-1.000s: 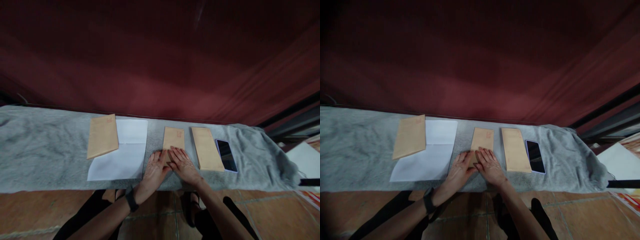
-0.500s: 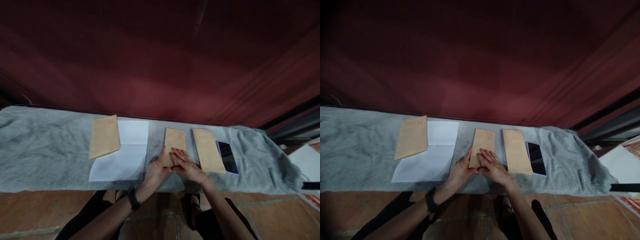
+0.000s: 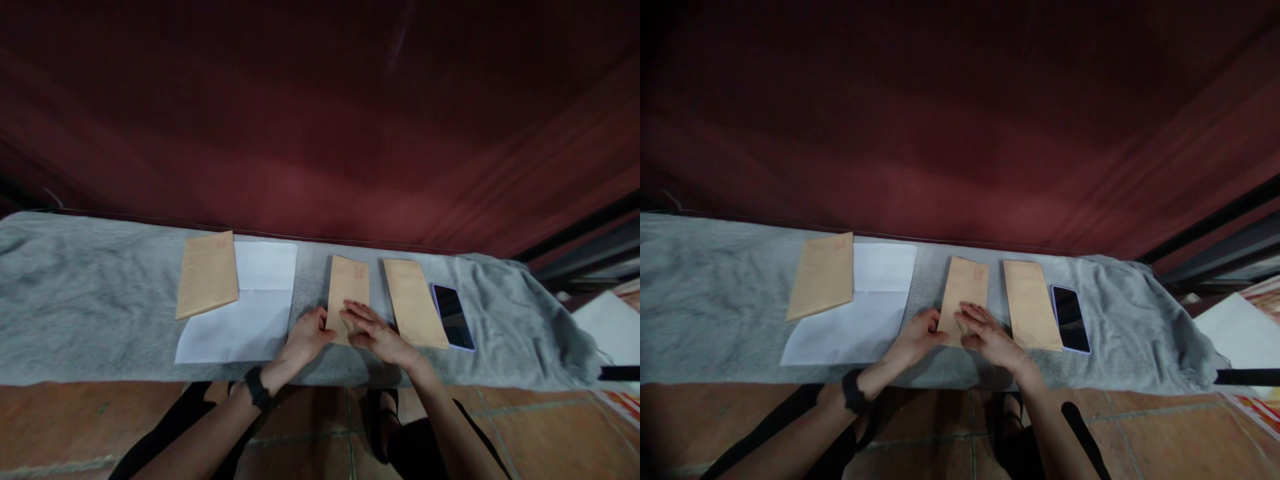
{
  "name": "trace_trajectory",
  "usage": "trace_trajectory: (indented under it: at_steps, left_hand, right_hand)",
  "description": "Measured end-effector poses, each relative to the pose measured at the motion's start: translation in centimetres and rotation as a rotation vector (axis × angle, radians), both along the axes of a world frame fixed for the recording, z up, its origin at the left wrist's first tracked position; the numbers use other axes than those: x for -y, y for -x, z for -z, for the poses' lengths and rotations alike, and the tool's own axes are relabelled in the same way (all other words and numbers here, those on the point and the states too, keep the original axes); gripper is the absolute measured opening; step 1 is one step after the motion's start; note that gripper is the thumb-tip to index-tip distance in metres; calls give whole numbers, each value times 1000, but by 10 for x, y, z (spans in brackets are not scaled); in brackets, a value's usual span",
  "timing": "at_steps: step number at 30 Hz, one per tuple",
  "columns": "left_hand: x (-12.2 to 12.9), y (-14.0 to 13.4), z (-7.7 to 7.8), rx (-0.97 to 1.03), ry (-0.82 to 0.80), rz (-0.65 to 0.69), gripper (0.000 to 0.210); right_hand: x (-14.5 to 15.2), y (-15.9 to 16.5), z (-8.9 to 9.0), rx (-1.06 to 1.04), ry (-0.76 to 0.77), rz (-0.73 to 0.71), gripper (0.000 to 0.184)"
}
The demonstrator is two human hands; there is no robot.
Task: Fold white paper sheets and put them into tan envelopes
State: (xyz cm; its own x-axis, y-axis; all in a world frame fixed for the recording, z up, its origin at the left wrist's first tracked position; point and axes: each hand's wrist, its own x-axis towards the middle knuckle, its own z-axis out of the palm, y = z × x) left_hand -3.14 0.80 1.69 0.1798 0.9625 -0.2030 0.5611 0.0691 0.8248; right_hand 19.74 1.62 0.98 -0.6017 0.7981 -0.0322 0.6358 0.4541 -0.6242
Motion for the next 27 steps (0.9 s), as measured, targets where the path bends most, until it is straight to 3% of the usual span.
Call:
trace_trajectory:
  at_steps: [4, 7, 11, 13, 15, 18, 21, 24, 27]
  left_hand:
    - [-8, -2, -1, 355, 44, -44, 9]
    - [-13, -1, -9, 395, -106, -105, 6]
    - [-12, 13, -36, 68, -558, -131, 4]
    - [-7, 20, -48, -169, -784, -26, 13]
    - [0, 22, -55, -407, -885, 124, 20]
    - [12, 10, -49, -669, -823, 268, 22]
    - [22, -10, -33, -766, -692, 367, 27]
    - [29, -25, -20, -748, -598, 429, 28]
    - [33, -30, -17, -660, -537, 466, 34]
  right_hand:
    - [3, 3, -7, -81, -17, 51, 59]
    - [6, 10, -13, -178, -62, 123, 60]
    - [6, 17, -12, -330, -58, 347, 55]
    - [3, 19, -9, -414, -9, 488, 56]
    - [0, 19, -4, -526, 53, 617, 59]
    - [-7, 19, 3, -681, 189, 726, 64]
    - [-11, 20, 10, -713, 259, 731, 59]
    - [-13, 22, 15, -664, 178, 706, 54]
    - [-15, 22, 22, -572, 66, 705, 68]
